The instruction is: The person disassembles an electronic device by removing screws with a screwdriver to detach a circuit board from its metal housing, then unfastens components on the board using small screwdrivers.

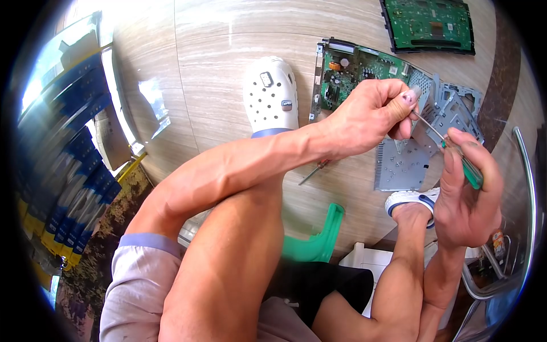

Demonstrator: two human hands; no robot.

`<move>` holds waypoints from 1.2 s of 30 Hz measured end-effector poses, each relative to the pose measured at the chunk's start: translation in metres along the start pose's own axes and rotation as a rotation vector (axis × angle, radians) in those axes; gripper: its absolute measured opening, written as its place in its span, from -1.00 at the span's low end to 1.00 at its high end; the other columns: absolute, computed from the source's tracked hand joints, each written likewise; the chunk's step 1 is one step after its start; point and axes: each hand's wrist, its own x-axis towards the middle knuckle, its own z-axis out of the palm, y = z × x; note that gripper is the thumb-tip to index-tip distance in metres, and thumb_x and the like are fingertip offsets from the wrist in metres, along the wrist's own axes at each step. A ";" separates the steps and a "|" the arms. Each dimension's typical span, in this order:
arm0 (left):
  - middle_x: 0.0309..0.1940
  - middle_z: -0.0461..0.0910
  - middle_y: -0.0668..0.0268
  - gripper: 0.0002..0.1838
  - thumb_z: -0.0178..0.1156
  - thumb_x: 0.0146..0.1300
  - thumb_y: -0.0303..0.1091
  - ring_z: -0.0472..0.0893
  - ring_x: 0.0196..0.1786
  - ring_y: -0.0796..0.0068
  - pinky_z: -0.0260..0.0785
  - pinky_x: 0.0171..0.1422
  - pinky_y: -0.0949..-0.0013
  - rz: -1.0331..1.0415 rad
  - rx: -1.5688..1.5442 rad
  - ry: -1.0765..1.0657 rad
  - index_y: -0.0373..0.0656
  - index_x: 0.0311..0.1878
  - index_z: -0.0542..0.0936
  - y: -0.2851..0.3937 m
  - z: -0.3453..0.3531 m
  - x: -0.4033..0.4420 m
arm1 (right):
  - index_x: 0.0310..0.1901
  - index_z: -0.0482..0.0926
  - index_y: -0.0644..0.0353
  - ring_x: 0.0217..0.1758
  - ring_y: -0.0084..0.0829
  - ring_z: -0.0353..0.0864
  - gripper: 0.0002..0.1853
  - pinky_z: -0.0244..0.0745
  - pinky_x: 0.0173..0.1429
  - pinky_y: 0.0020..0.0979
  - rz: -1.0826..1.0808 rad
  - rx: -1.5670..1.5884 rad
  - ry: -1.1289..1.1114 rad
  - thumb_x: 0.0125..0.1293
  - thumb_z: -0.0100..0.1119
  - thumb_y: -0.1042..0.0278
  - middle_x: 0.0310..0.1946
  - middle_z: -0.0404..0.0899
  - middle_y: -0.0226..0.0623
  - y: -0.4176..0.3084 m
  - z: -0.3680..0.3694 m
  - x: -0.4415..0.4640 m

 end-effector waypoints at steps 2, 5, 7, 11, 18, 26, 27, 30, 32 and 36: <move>-0.45 0.61 0.41 -0.65 0.02 0.66 -0.09 0.54 -0.34 0.63 0.46 -0.15 0.47 -0.020 -0.048 0.006 -0.17 -0.15 0.56 0.001 0.001 0.000 | 0.01 0.54 0.42 -0.06 -0.09 0.79 -0.69 0.74 0.03 -0.24 -0.031 -0.051 -0.041 0.29 0.40 0.70 -0.11 0.72 0.11 0.000 -0.002 0.001; -0.45 0.62 0.40 -0.66 0.02 0.66 -0.09 0.56 -0.34 0.62 0.48 -0.14 0.47 -0.055 -0.133 0.014 -0.17 -0.13 0.56 0.004 0.003 0.003 | -0.01 0.55 0.40 -0.07 -0.08 0.80 -0.70 0.74 0.01 -0.25 -0.054 -0.083 -0.025 0.28 0.41 0.69 -0.14 0.73 0.08 -0.001 -0.002 -0.001; -0.44 0.63 0.39 -0.66 0.02 0.66 -0.09 0.57 -0.34 0.61 0.49 -0.14 0.46 -0.063 -0.166 0.011 -0.18 -0.12 0.56 0.003 0.004 0.005 | -0.02 0.55 0.40 -0.08 -0.08 0.80 -0.70 0.74 0.01 -0.25 -0.061 -0.056 0.024 0.27 0.42 0.68 -0.14 0.74 0.07 0.003 0.001 -0.004; -0.43 0.64 0.37 -0.65 0.03 0.65 -0.09 0.58 -0.35 0.60 0.50 -0.13 0.46 -0.058 -0.151 0.017 -0.19 -0.12 0.56 0.000 0.003 0.004 | -0.01 0.54 0.39 -0.07 -0.09 0.80 -0.70 0.74 0.01 -0.26 -0.057 -0.068 0.011 0.28 0.42 0.67 -0.15 0.74 0.06 0.003 0.002 -0.004; -0.44 0.64 0.38 -0.66 0.04 0.65 -0.11 0.57 -0.34 0.62 0.49 -0.14 0.47 -0.056 -0.121 0.033 -0.19 -0.15 0.56 -0.001 0.000 0.003 | 0.13 0.48 0.51 0.06 -0.09 0.74 -0.73 0.75 0.15 -0.21 -0.033 -0.013 -0.086 0.45 0.18 0.71 0.01 0.67 0.26 0.005 -0.001 -0.004; -0.45 0.60 0.43 -0.69 0.09 0.63 -0.15 0.54 -0.33 0.68 0.46 -0.12 0.50 0.042 0.028 -0.024 -0.16 -0.20 0.58 -0.005 -0.005 0.004 | 0.01 0.54 0.44 -0.11 -0.13 0.79 -0.71 0.73 0.01 -0.26 -0.030 0.010 0.001 0.29 0.36 0.74 -0.18 0.73 0.07 0.001 0.001 -0.001; -0.45 0.60 0.44 -0.70 0.10 0.63 -0.16 0.54 -0.33 0.69 0.45 -0.12 0.50 0.057 0.050 -0.029 -0.16 -0.21 0.59 -0.004 -0.006 0.004 | 0.00 0.54 0.44 -0.11 -0.13 0.79 -0.71 0.73 0.01 -0.26 -0.025 0.015 0.000 0.28 0.36 0.74 -0.18 0.73 0.07 0.000 0.000 0.000; -0.45 0.59 0.45 -0.71 0.11 0.61 -0.16 0.53 -0.34 0.70 0.44 -0.17 0.52 0.036 0.070 -0.018 -0.14 -0.22 0.60 0.002 -0.004 0.000 | 0.00 0.53 0.46 -0.11 -0.13 0.79 -0.70 0.74 0.01 -0.27 -0.044 0.008 -0.006 0.27 0.37 0.75 -0.18 0.72 0.10 -0.001 0.000 0.001; -0.45 0.60 0.45 -0.71 0.12 0.60 -0.16 0.52 -0.33 0.71 0.42 -0.21 0.53 -0.026 0.059 -0.001 -0.14 -0.22 0.60 0.010 -0.002 -0.005 | 0.00 0.53 0.47 -0.12 -0.12 0.79 -0.70 0.74 0.00 -0.27 -0.060 0.005 -0.010 0.26 0.37 0.76 -0.18 0.72 0.11 0.000 0.001 0.002; -0.44 0.60 0.45 -0.71 0.12 0.60 -0.15 0.53 -0.33 0.72 0.39 -0.27 0.55 -0.051 0.071 -0.001 -0.13 -0.22 0.60 0.009 -0.003 -0.005 | -0.01 0.53 0.47 -0.12 -0.12 0.79 -0.70 0.74 0.00 -0.26 -0.068 0.017 -0.013 0.26 0.38 0.75 -0.17 0.72 0.12 0.001 0.001 0.001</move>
